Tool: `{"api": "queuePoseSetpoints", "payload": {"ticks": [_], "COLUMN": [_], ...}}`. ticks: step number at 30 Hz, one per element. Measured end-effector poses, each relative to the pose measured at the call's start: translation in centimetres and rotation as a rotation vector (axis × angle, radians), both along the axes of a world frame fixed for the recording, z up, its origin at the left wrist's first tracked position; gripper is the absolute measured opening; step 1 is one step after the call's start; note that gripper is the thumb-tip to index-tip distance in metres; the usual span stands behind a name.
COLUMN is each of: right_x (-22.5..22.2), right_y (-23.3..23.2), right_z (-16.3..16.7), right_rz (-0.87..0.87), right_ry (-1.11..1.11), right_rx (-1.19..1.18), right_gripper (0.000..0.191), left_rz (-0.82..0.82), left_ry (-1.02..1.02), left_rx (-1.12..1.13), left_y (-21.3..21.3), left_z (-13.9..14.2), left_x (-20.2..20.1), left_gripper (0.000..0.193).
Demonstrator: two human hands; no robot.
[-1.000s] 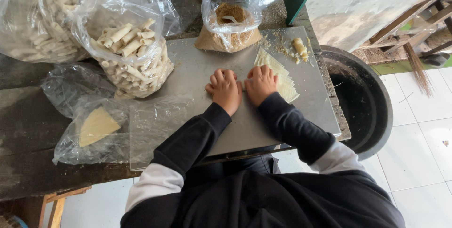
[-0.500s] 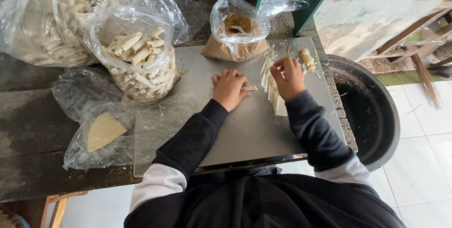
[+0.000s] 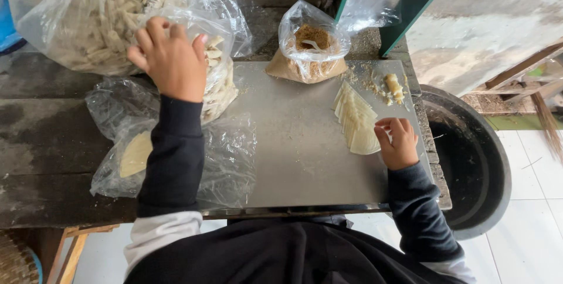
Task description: The person repeatedly scoops a brown filling onto triangular wrappers, folds them into rolls, and places the finished rolls into a plastic bag. The process is continuous and repetitive throughout the clip.
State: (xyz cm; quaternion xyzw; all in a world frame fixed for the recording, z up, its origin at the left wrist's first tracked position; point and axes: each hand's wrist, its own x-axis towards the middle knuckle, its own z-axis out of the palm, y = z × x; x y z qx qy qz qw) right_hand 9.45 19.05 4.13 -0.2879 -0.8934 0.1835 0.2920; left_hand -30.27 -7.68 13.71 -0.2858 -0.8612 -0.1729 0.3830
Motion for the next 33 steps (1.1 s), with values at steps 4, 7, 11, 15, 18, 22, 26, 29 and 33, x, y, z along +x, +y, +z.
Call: {"api": "queuePoseSetpoints", "payload": {"ticks": [4, 7, 11, 15, 18, 22, 26, 29, 33], "right_x": [1.1, 1.4, 1.3, 0.6, 0.0, -1.5, -2.6, -4.1, -7.4], "right_y": [0.1, -0.5, -1.4, -1.3, -0.5, 1.9, 3.2, 2.9, -0.1], "right_z": [0.9, 1.3, 0.9, 0.2, 0.0, 1.6, 4.5, 6.1, 5.9], "right_rz": [0.203, 0.425, 0.375, 0.341, 0.201, 0.138, 0.093, 0.064, 0.129], "right_ry": [-0.135, -0.221, -0.219, -0.128, -0.013, 0.076, 0.106, 0.122, 0.039], "right_rx": [-0.266, 0.019, 0.052, 0.039, -0.148, -0.301, -0.082, 0.123, 0.318], "right_gripper": [0.033, 0.045, 0.026, 0.01, 0.009, 0.01, 0.008, 0.005, 0.008], "left_rz": [-0.172, -0.043, -0.043, -0.324, -0.872, -1.121, -1.068, -1.046, -0.965], "left_ry": [0.129, 0.196, 0.151, 0.065, -0.327, -0.239, -0.274, -0.389, -0.57], "left_rx": [-0.032, -0.104, -0.043, 0.15, 0.153, -0.083, -0.252, -0.268, 0.041], "left_y": [-1.2, -1.1, -1.5, 1.1, 4.3, 9.3, 11.4, 11.6, 10.4], "left_z": [-1.5, -2.0, -1.3, -1.2, -3.5, -7.7, -10.8, -12.2, -14.5], "left_x": [4.5, 6.4, 6.0, 8.4, 15.1, 23.2, 25.1, 25.1, 22.3], "left_gripper": [0.045, 0.024, 0.012, 0.008, 0.014, 0.029, 0.024, 0.021, 0.031]}}
